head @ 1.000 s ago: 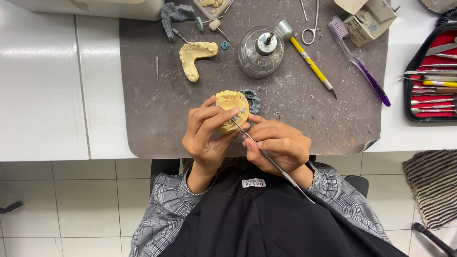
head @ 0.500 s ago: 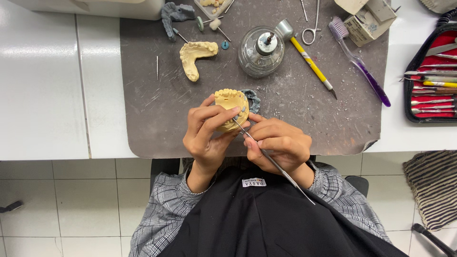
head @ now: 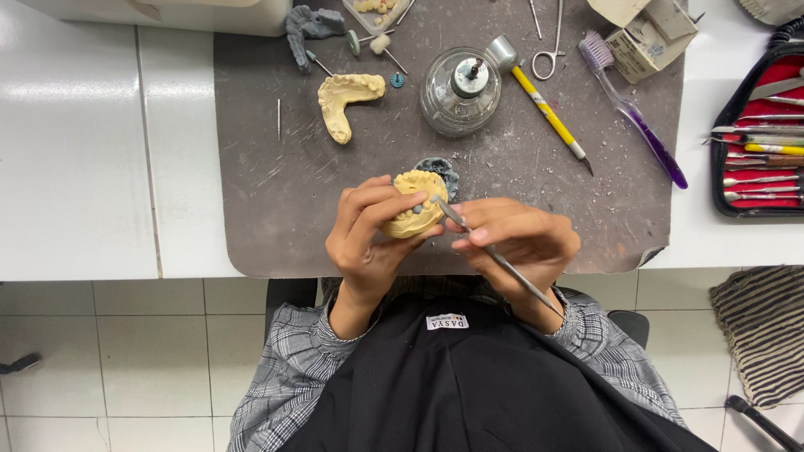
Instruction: The person holds a maxillary dental stone model with wax denture teeth and uses a metal waxing instrument to add and shape wax around the teeth, rotating the model to reach different areas. They occasionally reposition the model on the bench and continue refining the wax margins by hand.
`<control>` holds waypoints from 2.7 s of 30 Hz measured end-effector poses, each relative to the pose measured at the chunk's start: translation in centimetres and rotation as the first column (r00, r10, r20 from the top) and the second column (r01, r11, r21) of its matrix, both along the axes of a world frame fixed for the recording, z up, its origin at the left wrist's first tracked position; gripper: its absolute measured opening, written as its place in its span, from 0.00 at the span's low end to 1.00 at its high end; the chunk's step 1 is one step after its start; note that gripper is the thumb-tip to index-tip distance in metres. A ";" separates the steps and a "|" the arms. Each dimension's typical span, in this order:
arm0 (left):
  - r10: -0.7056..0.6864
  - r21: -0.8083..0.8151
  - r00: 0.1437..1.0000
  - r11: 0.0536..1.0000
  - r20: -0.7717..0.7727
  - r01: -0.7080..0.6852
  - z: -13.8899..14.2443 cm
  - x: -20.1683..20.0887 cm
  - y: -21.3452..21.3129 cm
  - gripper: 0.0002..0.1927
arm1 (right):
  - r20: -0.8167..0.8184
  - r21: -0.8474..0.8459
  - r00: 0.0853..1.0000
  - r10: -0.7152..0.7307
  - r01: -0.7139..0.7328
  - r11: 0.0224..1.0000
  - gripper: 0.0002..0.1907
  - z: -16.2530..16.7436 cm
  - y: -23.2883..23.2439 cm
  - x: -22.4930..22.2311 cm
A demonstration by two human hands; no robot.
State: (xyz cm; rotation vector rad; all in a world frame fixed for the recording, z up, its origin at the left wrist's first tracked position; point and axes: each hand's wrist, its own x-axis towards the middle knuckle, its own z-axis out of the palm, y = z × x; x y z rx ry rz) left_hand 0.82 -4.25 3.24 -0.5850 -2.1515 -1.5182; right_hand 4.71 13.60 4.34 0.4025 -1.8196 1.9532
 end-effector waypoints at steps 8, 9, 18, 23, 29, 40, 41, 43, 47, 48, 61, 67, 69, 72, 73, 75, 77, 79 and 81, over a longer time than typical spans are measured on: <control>-0.053 -0.010 0.999 0.999 -0.004 0.053 0.3 0.0 0.0 0.26 | -0.004 0.004 0.999 -0.048 0.048 0.999 0.11 -0.4 0.5 -0.4; -0.050 -0.011 0.999 0.999 -0.007 0.049 0.3 0.0 0.0 0.26 | -0.003 -0.047 0.999 -0.048 0.048 0.998 0.14 -0.4 0.1 -0.4; -0.019 -0.025 0.999 1.000 -0.044 0.018 0.2 0.4 0.1 0.25 | -0.263 0.124 0.958 -0.116 0.152 0.981 0.16 -1.1 -1.1 -0.7; 0.015 -0.042 0.998 0.999 -0.066 -0.018 0.3 0.6 0.1 0.26 | -0.273 0.196 0.960 -0.067 0.124 0.973 0.16 -0.8 -0.9 -0.7; 0.041 -0.049 0.995 0.998 -0.086 -0.045 0.3 0.8 0.3 0.26 | -0.287 0.223 0.957 -0.054 0.121 0.967 0.15 -0.6 -0.8 -0.8; 0.051 -0.053 0.995 0.997 -0.088 -0.056 0.2 0.9 0.4 0.26 | -0.265 0.162 0.961 -0.077 0.123 0.979 0.15 -1.1 -0.9 -0.6; 0.053 -0.052 0.994 0.997 -0.091 -0.057 0.2 0.9 0.4 0.26 | -0.265 0.164 0.961 -0.081 0.128 0.978 0.15 -1.2 -0.9 -0.6; 0.053 -0.051 0.994 0.997 -0.094 -0.058 0.2 0.9 0.5 0.26 | -0.266 0.169 0.960 -0.090 0.138 0.976 0.16 -1.2 -1.0 -0.5; 0.047 -0.043 0.996 0.998 -0.079 -0.051 0.2 0.9 0.3 0.25 | -0.235 0.109 0.966 -0.111 0.140 0.984 0.16 -1.3 -1.2 -0.5; 0.045 -0.039 0.996 0.998 -0.072 -0.048 0.2 0.9 0.3 0.25 | -0.248 0.112 0.963 -0.104 0.135 0.984 0.16 -1.3 -1.2 -0.6; 0.052 -0.045 0.995 0.997 -0.082 -0.055 0.2 0.8 0.3 0.24 | -0.283 0.174 0.952 -0.119 0.173 0.969 0.17 -1.7 -1.4 -0.6; 0.067 -0.041 0.992 0.997 -0.108 -0.072 0.3 0.8 0.5 0.24 | -0.226 0.049 0.952 -0.208 0.224 0.973 0.18 -2.1 -2.2 -0.4; 0.074 -0.039 0.991 0.996 -0.111 -0.078 0.2 0.8 0.5 0.24 | -0.235 0.064 0.944 -0.231 0.252 0.966 0.17 -2.1 -2.4 -0.3; 0.092 -0.038 0.990 0.995 -0.111 -0.096 0.1 1.1 0.6 0.23 | -0.228 0.094 0.945 -0.234 0.260 0.961 0.15 -1.9 -2.6 -0.1; 0.100 -0.027 0.989 0.994 -0.112 -0.104 0.0 1.2 0.6 0.23 | -0.222 0.105 0.948 -0.228 0.256 0.961 0.14 -1.8 -2.7 -0.1; 0.121 -0.004 0.986 0.993 -0.112 -0.122 -0.1 1.2 0.7 0.24 | -0.258 0.136 0.941 -0.217 0.258 0.956 0.13 -1.7 -2.7 -0.1; 0.119 -0.013 0.986 0.992 -0.119 -0.122 -0.1 1.3 0.6 0.24 | -0.276 0.146 0.937 -0.212 0.259 0.955 0.12 -1.7 -2.8 -0.1; 0.123 -0.015 0.985 0.992 -0.124 -0.126 -0.1 1.3 0.6 0.24 | -0.277 0.137 0.936 -0.217 0.262 0.955 0.11 -1.6 -2.9 -0.2; 0.134 -0.011 0.983 0.991 -0.129 -0.136 -0.1 1.2 0.6 0.24 | -0.292 0.174 0.936 -0.197 0.255 0.951 0.11 -1.6 -3.0 -0.3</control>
